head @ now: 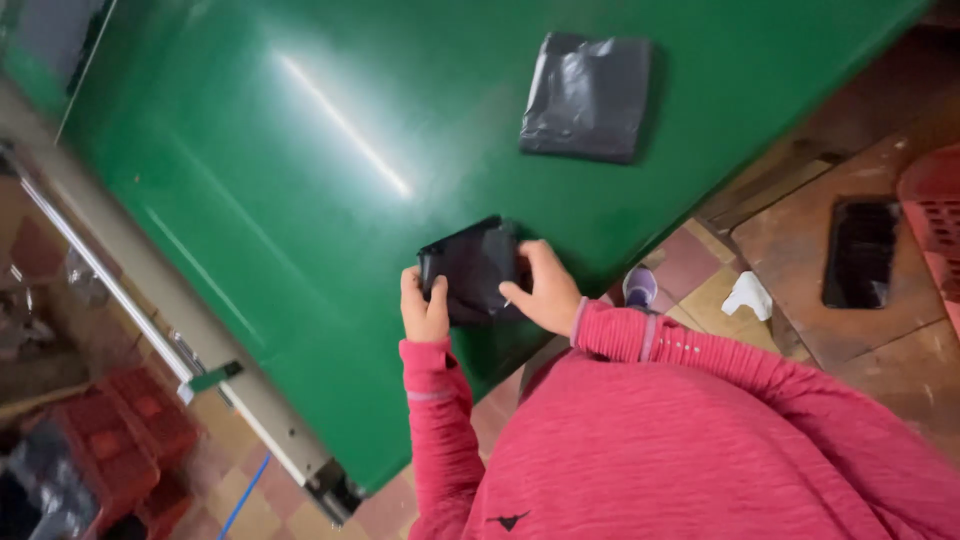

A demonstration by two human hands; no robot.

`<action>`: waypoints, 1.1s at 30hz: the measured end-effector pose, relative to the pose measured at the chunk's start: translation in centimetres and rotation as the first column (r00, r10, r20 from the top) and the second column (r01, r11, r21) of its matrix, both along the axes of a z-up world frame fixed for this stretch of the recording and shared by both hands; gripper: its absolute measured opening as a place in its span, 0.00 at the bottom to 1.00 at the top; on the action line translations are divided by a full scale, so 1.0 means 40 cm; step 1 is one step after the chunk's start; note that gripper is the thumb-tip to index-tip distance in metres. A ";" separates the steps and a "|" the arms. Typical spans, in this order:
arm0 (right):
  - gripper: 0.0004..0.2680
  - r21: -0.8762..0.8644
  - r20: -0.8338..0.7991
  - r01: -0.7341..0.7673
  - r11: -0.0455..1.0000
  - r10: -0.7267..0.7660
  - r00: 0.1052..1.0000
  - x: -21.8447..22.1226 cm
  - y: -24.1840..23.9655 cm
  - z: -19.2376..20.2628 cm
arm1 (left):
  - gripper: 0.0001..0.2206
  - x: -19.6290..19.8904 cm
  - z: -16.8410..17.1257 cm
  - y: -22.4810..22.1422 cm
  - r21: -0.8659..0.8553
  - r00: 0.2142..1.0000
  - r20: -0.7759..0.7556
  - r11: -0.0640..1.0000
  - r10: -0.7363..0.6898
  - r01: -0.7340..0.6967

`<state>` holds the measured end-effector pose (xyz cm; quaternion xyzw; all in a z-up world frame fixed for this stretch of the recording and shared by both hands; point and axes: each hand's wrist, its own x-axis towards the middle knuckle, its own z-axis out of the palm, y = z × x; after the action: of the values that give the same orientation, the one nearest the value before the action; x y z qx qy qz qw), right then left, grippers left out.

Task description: Folding black plastic bags on a conveyor belt and placing them into a collection basket.

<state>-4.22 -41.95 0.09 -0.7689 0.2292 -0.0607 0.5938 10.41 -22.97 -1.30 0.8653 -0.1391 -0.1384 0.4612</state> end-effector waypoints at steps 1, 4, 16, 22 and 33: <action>0.23 -0.006 0.154 0.157 0.988 -0.154 0.976 0.004 -0.042 0.015 | 0.14 -0.002 0.076 -0.066 -0.219 0.989 -0.015 0.966 -0.144 0.137; 0.30 0.006 0.351 0.391 0.920 -0.368 0.861 0.040 -0.196 0.054 | 0.14 0.041 0.179 -0.285 -0.389 0.940 0.102 0.856 -0.326 0.339; 0.29 -0.421 0.258 0.535 0.733 -0.469 0.845 0.149 -0.571 -0.044 | 0.24 0.153 -0.042 -0.840 0.291 0.790 0.570 0.955 -0.226 0.063; 0.31 -0.459 0.072 0.461 0.760 -0.485 0.871 0.130 -0.625 -0.069 | 0.29 0.140 -0.020 -0.901 0.467 0.913 0.378 0.884 -0.156 -0.042; 0.38 -0.855 0.297 0.275 0.439 -0.020 0.955 -0.120 -0.714 0.198 | 0.15 -0.133 0.186 -0.849 0.089 0.663 0.485 0.786 -0.570 0.611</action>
<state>-9.00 -70.53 8.01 -0.9281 0.1556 -0.3166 0.1194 5.11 -56.93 6.14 0.7593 -0.5290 -0.0523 0.3754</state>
